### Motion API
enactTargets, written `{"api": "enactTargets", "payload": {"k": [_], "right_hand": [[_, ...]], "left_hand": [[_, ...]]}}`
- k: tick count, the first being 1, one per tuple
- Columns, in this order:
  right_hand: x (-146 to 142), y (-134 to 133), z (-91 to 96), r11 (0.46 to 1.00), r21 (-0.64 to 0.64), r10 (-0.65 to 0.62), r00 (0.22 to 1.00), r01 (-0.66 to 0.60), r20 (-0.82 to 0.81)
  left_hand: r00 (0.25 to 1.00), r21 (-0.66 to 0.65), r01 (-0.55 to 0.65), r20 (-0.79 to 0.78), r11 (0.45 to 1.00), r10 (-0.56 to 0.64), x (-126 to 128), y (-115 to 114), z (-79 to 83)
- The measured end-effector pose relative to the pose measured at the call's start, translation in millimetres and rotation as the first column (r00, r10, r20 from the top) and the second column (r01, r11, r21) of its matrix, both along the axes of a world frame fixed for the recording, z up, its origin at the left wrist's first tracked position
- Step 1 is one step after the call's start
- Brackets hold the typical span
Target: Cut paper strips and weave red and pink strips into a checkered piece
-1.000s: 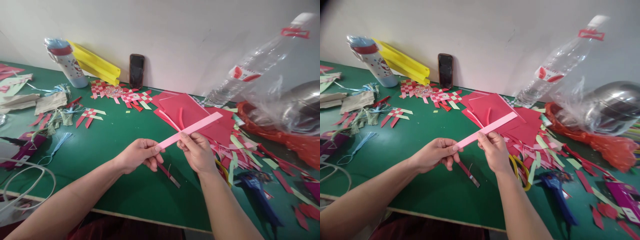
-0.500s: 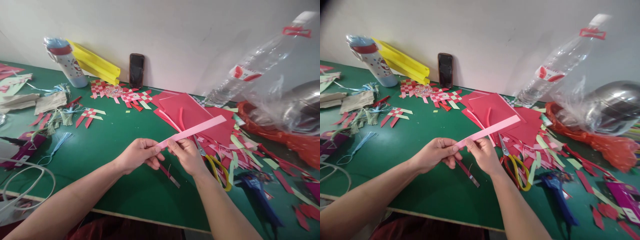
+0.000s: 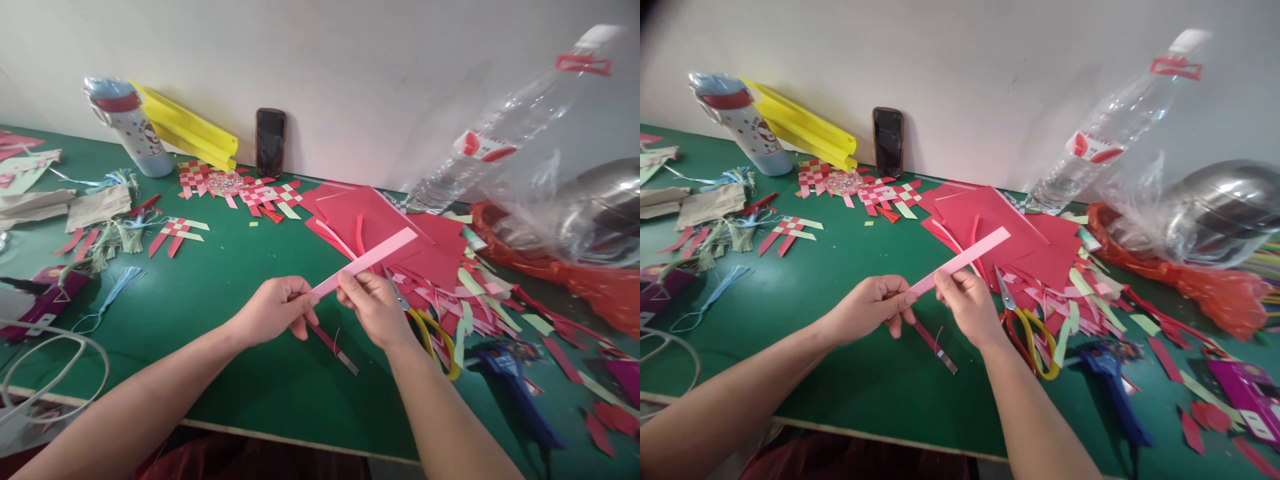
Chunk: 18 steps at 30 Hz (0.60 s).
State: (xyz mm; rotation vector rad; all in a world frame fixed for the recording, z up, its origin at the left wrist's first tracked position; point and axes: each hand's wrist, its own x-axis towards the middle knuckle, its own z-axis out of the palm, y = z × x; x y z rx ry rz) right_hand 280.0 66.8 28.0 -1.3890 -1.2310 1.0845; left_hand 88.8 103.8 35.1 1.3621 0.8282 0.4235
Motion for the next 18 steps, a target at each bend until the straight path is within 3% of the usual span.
{"api": "enactTargets", "payload": {"k": [4,9,13,18], "right_hand": [[5.4,1.8,-3.0,0.999,0.033,-0.022,0.995,0.025,-0.097],[-1.3,-1.7,3.6,0.996,0.011,0.083,0.995,-0.083,0.049],[-8.6,-4.4,8.2,0.991,-0.019,0.137,0.985,-0.136,0.103],[-4.2,-2.5,2.0,0.998,-0.029,0.064,0.997,-0.063,0.049]], "left_hand": [[1.0,-0.083,0.021,0.011,0.996,-0.02,0.7,-1.0,1.4],[0.997,-0.189,0.064,0.059,0.98,-0.054,3.0,-1.8,7.2],[0.999,-0.135,0.047,0.01,0.99,-0.046,4.4,-3.1,8.0],[0.998,-0.06,0.013,-0.055,0.998,-0.017,4.3,-2.9,4.9]]}}
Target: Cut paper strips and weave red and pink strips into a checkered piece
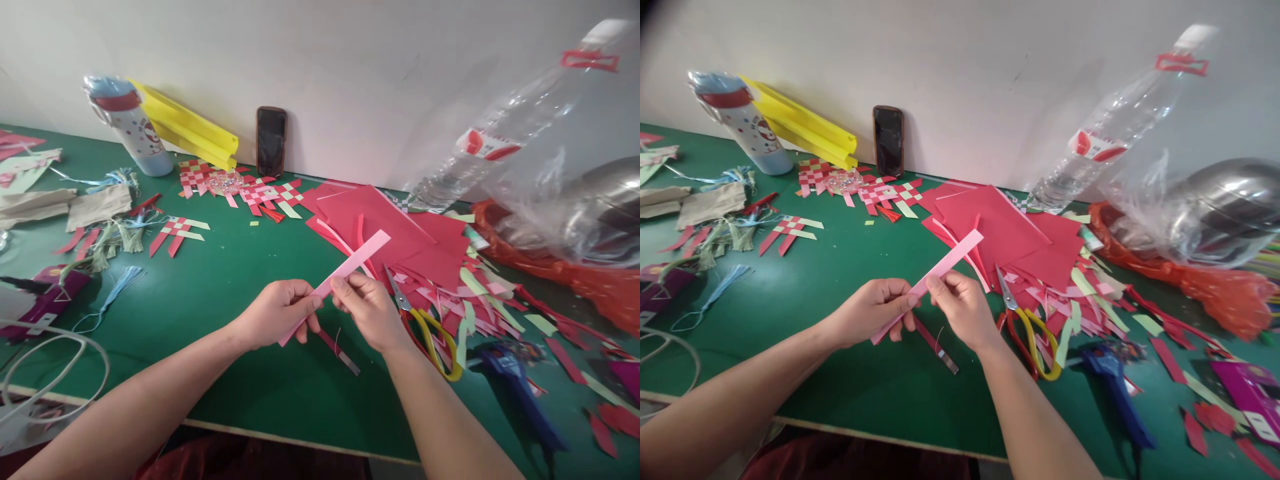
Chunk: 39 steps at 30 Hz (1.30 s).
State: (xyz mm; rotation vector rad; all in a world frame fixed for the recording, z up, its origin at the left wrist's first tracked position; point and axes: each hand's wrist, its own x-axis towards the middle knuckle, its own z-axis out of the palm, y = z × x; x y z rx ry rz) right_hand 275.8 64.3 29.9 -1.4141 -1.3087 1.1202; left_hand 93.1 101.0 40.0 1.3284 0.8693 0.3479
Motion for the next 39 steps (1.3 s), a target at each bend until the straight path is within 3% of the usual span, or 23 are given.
{"api": "enactTargets", "payload": {"k": [4,11,18,39], "right_hand": [[3.5,1.4,-2.2,0.999,0.03,-0.037,0.999,0.038,-0.02],[-7.3,-2.3,11.2,0.997,0.046,0.055,0.993,-0.06,0.101],[-2.1,-0.4,10.5,0.992,0.051,0.113,0.993,-0.112,-0.016],[-4.6,-1.1,13.1,0.989,0.072,0.132,0.991,-0.133,0.016]], "left_hand": [[0.999,-0.06,0.024,0.031,0.998,-0.022,0.6,0.0,-1.0],[0.984,-0.167,-0.016,0.17,0.986,0.045,2.6,-3.2,-1.4],[0.954,-0.399,0.01,0.277,0.917,0.11,0.1,0.2,-1.6],[0.961,-0.325,0.037,0.27,0.945,0.055,0.1,0.6,-0.8]]}}
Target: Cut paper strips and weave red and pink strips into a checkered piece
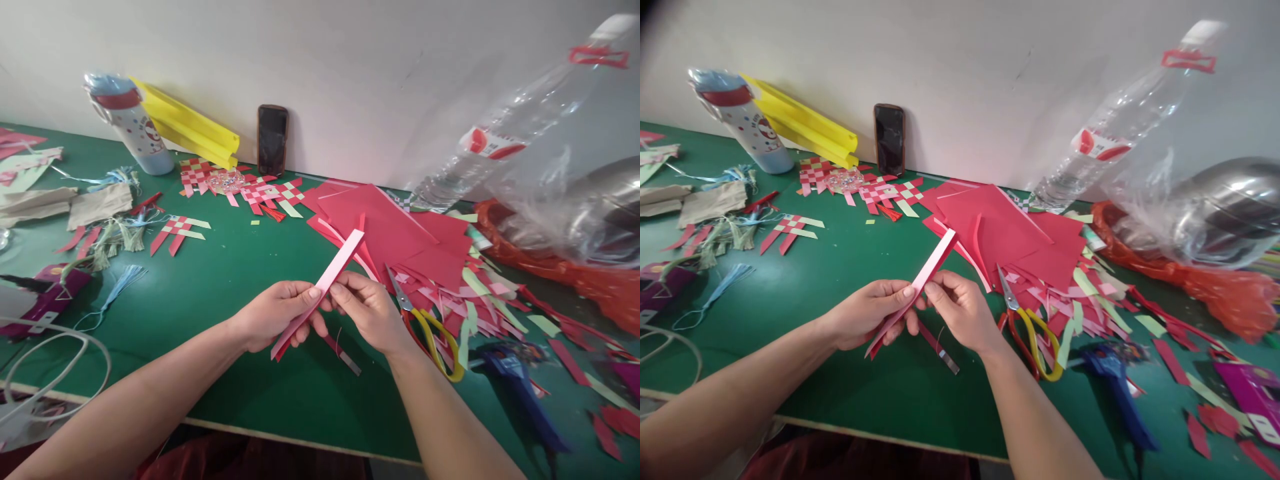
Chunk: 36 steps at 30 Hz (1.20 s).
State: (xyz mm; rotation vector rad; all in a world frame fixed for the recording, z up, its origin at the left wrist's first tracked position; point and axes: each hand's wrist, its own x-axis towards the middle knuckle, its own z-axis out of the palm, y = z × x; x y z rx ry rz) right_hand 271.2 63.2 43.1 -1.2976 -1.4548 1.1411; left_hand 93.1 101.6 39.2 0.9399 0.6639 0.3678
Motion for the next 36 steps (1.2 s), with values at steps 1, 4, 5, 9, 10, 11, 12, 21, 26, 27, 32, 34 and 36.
{"api": "enactTargets", "payload": {"k": [1,4,5,9,10,11,12,21,26,27,32,34,36], "right_hand": [[-0.4,-0.2,0.0,1.0,-0.002,-0.015,1.0,0.015,0.015],[-2.1,-1.2,-0.1,0.998,-0.015,-0.06,0.996,0.061,0.06],[-2.8,-1.6,0.0,0.997,-0.02,-0.072,0.995,0.073,0.069],[-5.2,-2.9,0.6,0.995,-0.021,-0.099,0.992,0.101,0.084],[-5.5,-3.1,0.6,0.994,-0.016,-0.103,0.991,0.104,0.085],[-5.5,-3.2,0.5,0.994,-0.009,-0.104,0.991,0.106,0.087],[-5.4,-3.3,0.1,0.994,-0.003,-0.104,0.99,0.105,0.091],[-6.1,-4.6,-0.6,0.997,0.012,-0.077,0.991,0.076,0.114],[-7.0,-5.7,-0.1,0.997,-0.001,-0.078,0.991,0.078,0.109],[-6.8,-5.4,-0.9,0.995,0.008,-0.1,0.986,0.1,0.135],[-4.5,-2.8,-3.8,0.989,0.06,-0.142,0.965,0.132,0.219],[-3.1,-2.3,-4.2,0.99,0.075,-0.136,0.966,0.122,0.218],[-1.9,-2.6,-4.3,0.991,0.084,-0.115,0.971,0.1,0.207]], "left_hand": [[1.0,0.006,0.0,-0.015,1.0,0.0,0.5,-0.1,0.4],[0.996,0.032,-0.016,-0.089,0.999,0.019,2.4,-0.5,1.7],[0.993,0.047,-0.025,-0.114,0.999,0.031,2.9,-0.6,1.9],[0.986,0.104,-0.043,-0.156,0.994,0.059,3.4,-0.6,1.1],[0.986,0.117,-0.042,-0.157,0.992,0.06,3.1,-0.6,0.7],[0.986,0.131,-0.041,-0.158,0.991,0.062,2.8,-0.5,0.2],[0.985,0.147,-0.039,-0.16,0.988,0.063,2.4,-0.4,-0.3],[0.966,0.326,-0.081,-0.205,0.942,0.154,3.2,-1.4,-3.9],[0.95,0.425,-0.082,-0.241,0.901,0.2,3.2,-3.5,-4.0],[0.945,0.467,-0.067,-0.253,0.882,0.206,3.0,-4.3,-3.5],[0.939,0.597,0.015,-0.284,0.802,0.194,1.9,-6.9,-3.1],[0.956,0.54,0.023,-0.258,0.841,0.14,2.0,-5.9,-4.6],[0.975,0.427,0.02,-0.209,0.904,0.078,2.3,-4.0,-6.1]]}}
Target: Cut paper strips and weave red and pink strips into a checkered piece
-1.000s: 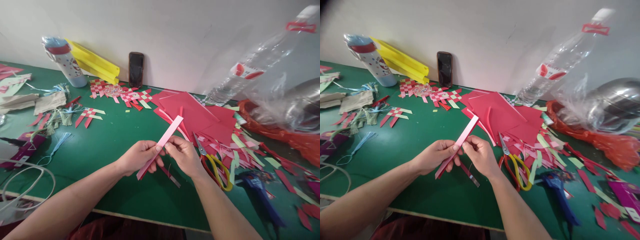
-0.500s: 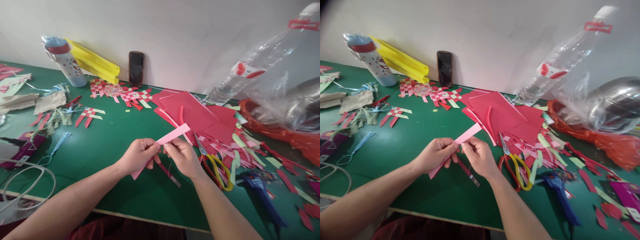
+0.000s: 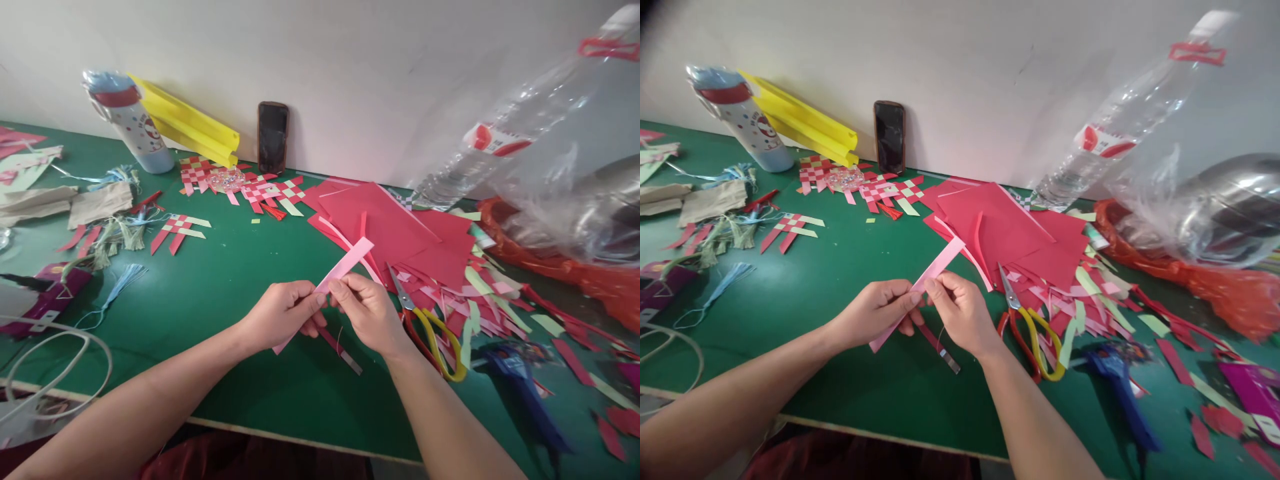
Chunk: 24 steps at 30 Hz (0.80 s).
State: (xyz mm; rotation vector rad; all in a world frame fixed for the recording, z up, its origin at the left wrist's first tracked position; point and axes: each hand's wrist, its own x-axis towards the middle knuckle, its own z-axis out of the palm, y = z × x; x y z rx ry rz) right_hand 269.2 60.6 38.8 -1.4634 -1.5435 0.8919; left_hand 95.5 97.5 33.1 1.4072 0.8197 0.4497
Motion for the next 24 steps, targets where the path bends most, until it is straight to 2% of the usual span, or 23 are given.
{"api": "enactTargets", "payload": {"k": [2,4,9,13,15,18,20,24], "right_hand": [[0.3,-0.8,0.0,0.999,-0.004,0.034,0.999,-0.034,-0.023],[-0.2,-1.7,0.2,0.998,-0.014,0.054,0.997,-0.055,-0.047],[-1.1,-0.9,-1.0,0.999,-0.05,0.01,0.992,-0.016,-0.122],[3.5,3.7,-8.9,0.995,-0.033,-0.097,0.953,0.091,-0.286],[6.0,5.5,-12.6,0.994,-0.015,-0.108,0.932,0.109,-0.347],[6.4,5.8,-12.8,0.996,-0.009,-0.091,0.935,0.094,-0.342],[3.6,4.5,-9.3,0.998,-0.021,-0.07,0.952,0.067,-0.297],[-4.7,1.2,-1.4,0.998,-0.051,0.012,0.963,-0.027,-0.269]], "left_hand": [[0.999,-0.109,0.011,0.049,0.994,-0.006,0.4,1.7,-0.4],[0.998,-0.149,0.009,0.058,0.989,-0.001,0.6,2.4,0.1],[0.999,-0.085,0.002,0.042,0.996,0.002,-0.8,0.6,0.9],[1.0,-0.039,0.008,0.021,0.999,-0.007,-1.5,-1.5,0.2],[1.0,-0.04,0.006,0.009,0.999,-0.006,-0.6,-2.3,0.4],[1.0,-0.117,0.018,0.004,0.993,-0.017,1.9,-2.9,1.5],[0.998,-0.17,0.039,0.059,0.985,-0.029,3.4,-2.7,2.1],[0.99,-0.165,0.041,0.143,0.985,-0.018,3.4,-2.1,2.0]]}}
